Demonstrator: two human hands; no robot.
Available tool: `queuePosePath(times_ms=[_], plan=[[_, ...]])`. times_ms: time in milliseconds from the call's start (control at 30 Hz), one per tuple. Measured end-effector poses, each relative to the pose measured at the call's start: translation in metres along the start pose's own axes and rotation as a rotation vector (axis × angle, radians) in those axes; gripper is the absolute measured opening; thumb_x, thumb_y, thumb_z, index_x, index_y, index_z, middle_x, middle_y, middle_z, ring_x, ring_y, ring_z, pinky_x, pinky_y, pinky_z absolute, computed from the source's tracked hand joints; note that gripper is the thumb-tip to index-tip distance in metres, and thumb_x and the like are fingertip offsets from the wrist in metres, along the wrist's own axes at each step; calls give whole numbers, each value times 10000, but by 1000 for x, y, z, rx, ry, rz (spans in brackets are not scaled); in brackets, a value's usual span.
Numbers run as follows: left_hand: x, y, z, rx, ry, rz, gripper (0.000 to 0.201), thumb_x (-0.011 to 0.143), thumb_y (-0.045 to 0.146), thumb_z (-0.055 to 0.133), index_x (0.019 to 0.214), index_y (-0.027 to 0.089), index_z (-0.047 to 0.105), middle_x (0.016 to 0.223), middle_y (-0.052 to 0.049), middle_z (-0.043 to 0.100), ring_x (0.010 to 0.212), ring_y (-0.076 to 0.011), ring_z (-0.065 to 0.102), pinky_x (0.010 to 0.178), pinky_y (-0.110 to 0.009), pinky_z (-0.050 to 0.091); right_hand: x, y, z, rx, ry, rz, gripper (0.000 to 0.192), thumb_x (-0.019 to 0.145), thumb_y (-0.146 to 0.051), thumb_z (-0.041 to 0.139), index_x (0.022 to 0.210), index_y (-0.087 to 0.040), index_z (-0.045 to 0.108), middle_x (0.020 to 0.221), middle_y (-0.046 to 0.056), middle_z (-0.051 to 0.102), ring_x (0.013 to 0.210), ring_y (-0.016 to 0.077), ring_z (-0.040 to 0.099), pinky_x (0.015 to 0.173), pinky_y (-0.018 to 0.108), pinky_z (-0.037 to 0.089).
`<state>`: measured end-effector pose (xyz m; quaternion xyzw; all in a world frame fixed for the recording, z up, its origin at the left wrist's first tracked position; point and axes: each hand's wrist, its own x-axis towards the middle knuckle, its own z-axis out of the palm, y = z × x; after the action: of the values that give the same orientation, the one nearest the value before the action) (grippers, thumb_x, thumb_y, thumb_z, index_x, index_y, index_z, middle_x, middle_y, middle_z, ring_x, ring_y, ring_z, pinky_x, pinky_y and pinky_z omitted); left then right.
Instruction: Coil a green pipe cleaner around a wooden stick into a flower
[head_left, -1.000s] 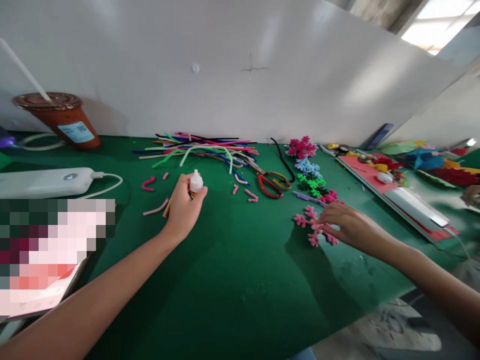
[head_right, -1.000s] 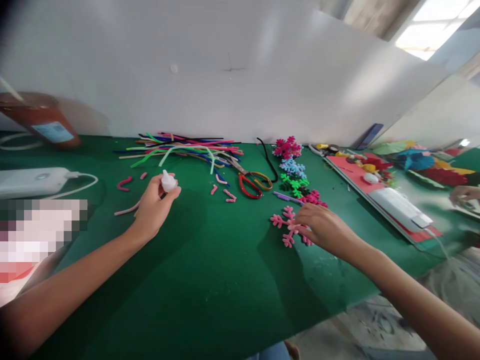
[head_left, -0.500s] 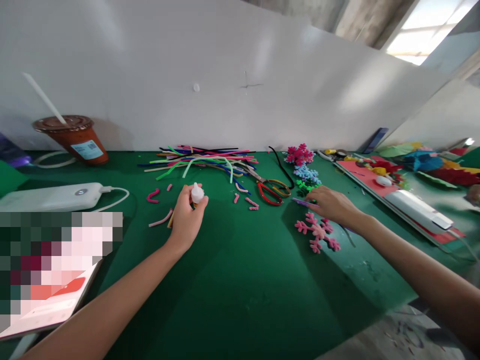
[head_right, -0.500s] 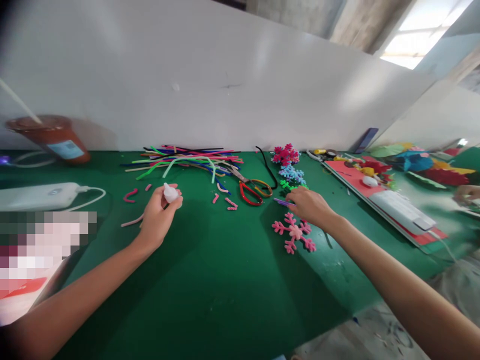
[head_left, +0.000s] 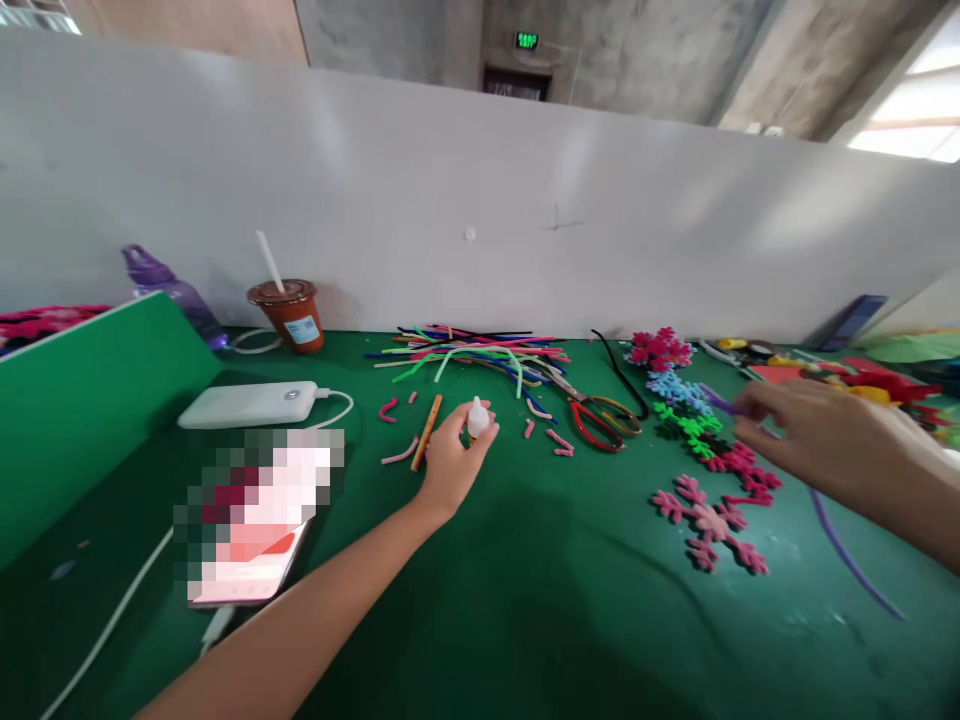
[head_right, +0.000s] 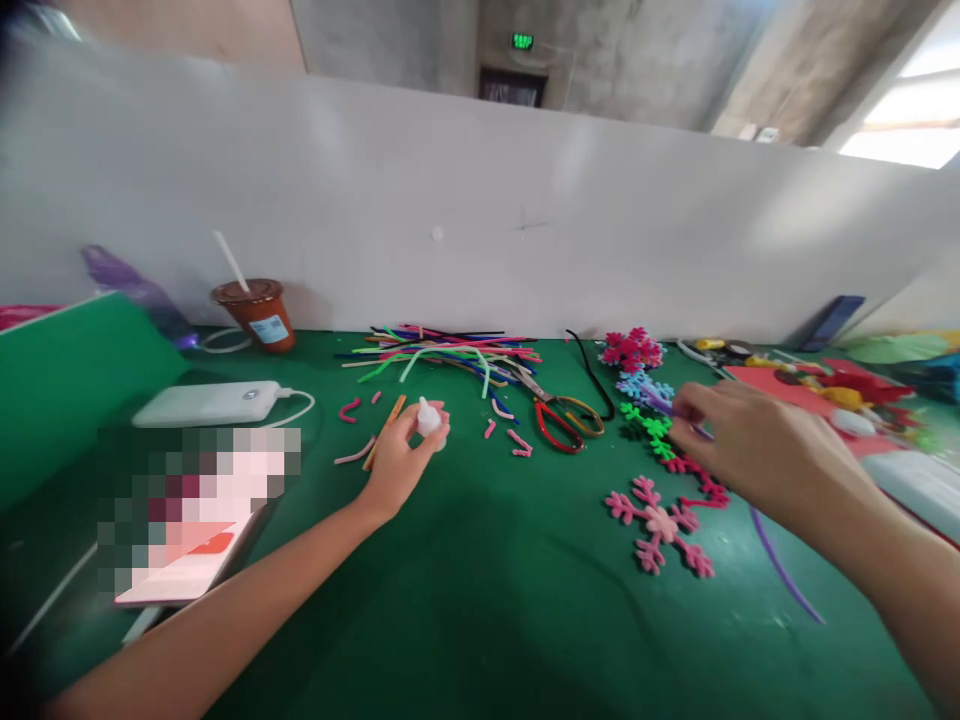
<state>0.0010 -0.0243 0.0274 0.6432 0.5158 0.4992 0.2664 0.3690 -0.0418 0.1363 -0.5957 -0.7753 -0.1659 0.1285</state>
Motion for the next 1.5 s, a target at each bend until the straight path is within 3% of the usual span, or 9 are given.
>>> queuePosePath(times_ms=[100, 267, 467, 600, 767, 867, 1033, 1200, 1500], plan=[[-1, 14, -4, 26, -90, 65, 274, 839, 347, 578, 1082, 222, 597, 1001, -26, 698, 926, -191, 649, 851, -333, 504, 19, -32, -11, 109, -103, 76, 108, 772, -374, 561, 800, -272, 581, 664, 26, 648, 550, 198, 593, 516, 317, 397], [20, 31, -41, 150, -126, 122, 270, 742, 372, 684, 980, 246, 666, 968, -13, 705, 868, -205, 653, 803, -333, 514, 74, -83, 22, 86, -256, 66, 131, 813, -291, 482, 784, -232, 595, 710, 14, 674, 644, 184, 636, 536, 263, 415], [43, -10, -101, 312, 181, 9, 333, 742, 325, 651, 1039, 174, 646, 1003, -91, 601, 874, -238, 615, 799, -401, 516, 132, -122, 54, -18, -142, 32, 280, 871, -201, 403, 1025, -84, 606, 1069, 239, 626, 1065, 346, 546, 795, 425, 440], [42, -36, -107, 383, 214, -34, 385, 745, 229, 620, 1130, 211, 603, 982, -71, 569, 840, -225, 620, 771, -388, 530, 168, -176, 70, 29, -199, -156, 319, 873, -232, 466, 1150, -105, 560, 1200, 196, 576, 1183, 317, 457, 1002, 452, 312], [36, -40, -105, 476, 209, -74, 503, 768, 203, 602, 1260, 238, 503, 1095, -105, 579, 914, -276, 623, 822, -448, 504, 224, -225, 116, 105, -415, -285, 905, 693, -360, 736, 1444, -221, 250, 1466, 153, 334, 1336, 343, 290, 1058, 516, 244], [35, -38, -107, 527, 187, -98, 545, 802, 228, 574, 1328, 235, 433, 1120, -124, 589, 964, -319, 607, 821, -485, 488, 251, -230, 145, 115, -512, -243, 968, 678, -351, 773, 1460, -222, 217, 1482, 171, 294, 1346, 371, 269, 1034, 586, 272], [34, -37, -105, 619, 173, -72, 579, 828, 220, 543, 1376, 238, 358, 1191, -132, 565, 1026, -326, 593, 804, -444, 498, 267, -222, 172, 148, -540, -183, 370, 908, -329, 546, 1238, -164, 514, 1250, 100, 532, 1073, 233, 563, 890, 457, 484], [34, -35, -107, 693, 205, -61, 605, 848, 208, 517, 1415, 233, 307, 1154, -146, 575, 1033, -342, 590, 779, -446, 502, 261, -211, 180, 259, -489, -156, 331, 909, -323, 548, 1195, -157, 539, 1190, 92, 565, 1006, 206, 590, 840, 412, 512], [33, -33, -107, 686, 172, -95, 684, 851, 196, 488, 1464, 232, 187, 1181, -154, 540, 956, -329, 613, 696, -417, 516, 287, -187, 126, 707, -198, -77, 356, 872, -205, 546, 1209, -101, 498, 873, 41, 632, 736, 159, 612, 695, 330, 546]])
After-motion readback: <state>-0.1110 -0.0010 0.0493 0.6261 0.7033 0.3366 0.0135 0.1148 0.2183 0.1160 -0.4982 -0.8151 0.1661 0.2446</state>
